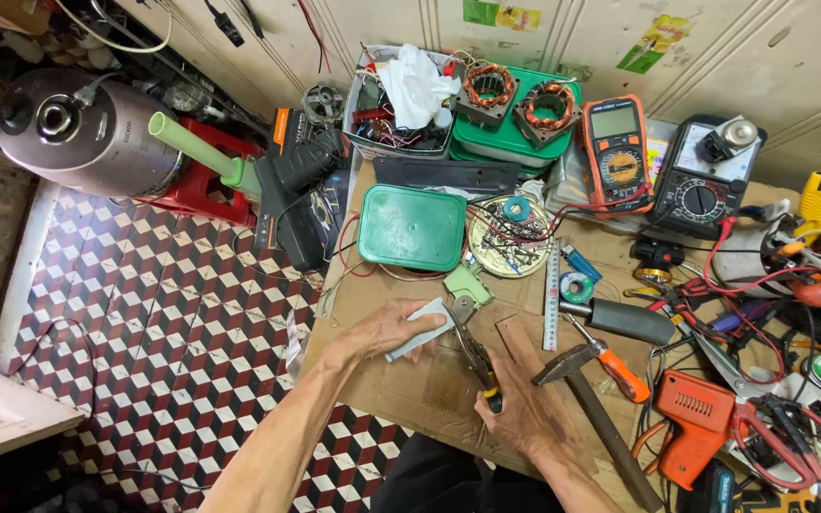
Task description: Measuring and marking a rectangular piece of material with a ruler and pen, then cutting it to size using snips.
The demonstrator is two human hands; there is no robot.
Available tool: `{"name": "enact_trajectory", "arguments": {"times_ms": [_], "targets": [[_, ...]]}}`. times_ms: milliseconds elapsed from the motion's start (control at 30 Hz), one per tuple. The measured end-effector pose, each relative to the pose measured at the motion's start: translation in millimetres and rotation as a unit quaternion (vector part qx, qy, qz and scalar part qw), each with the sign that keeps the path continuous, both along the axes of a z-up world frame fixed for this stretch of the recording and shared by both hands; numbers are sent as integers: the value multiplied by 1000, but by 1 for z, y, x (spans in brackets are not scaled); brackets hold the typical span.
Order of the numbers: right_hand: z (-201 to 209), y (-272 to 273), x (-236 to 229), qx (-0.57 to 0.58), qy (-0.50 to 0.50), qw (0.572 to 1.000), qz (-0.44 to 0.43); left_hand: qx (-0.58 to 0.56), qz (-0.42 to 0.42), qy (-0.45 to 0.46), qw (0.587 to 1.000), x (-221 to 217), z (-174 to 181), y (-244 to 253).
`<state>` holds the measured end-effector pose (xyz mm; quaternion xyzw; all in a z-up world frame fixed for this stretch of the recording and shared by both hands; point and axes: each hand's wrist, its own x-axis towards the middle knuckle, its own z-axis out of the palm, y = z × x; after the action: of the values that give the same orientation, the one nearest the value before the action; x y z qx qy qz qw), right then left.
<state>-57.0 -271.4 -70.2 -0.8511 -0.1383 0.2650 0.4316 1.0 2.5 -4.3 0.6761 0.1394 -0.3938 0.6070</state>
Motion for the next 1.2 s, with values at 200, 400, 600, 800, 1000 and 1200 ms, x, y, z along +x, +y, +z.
{"name": "enact_trajectory", "arguments": {"times_ms": [200,400,600,800,1000,1200], "targets": [[-27,-7,0,-1,-47,999,-6,-5,-9,-8,1000,7,0,-2],[6,-10,6,-39,27,998,39,-15,-8,11,1000,6,8,-5],[5,-19,-1,-53,37,996,58,-51,8,30,998,2,6,-8],[10,-9,3,-31,50,998,30,-47,4,26,999,0,6,-9],[-2,-6,2,-12,9,1000,19,-54,-7,13,998,-1,0,-7],[-8,-2,6,-42,-16,999,-3,-27,-31,-1,999,7,10,-6]]}}
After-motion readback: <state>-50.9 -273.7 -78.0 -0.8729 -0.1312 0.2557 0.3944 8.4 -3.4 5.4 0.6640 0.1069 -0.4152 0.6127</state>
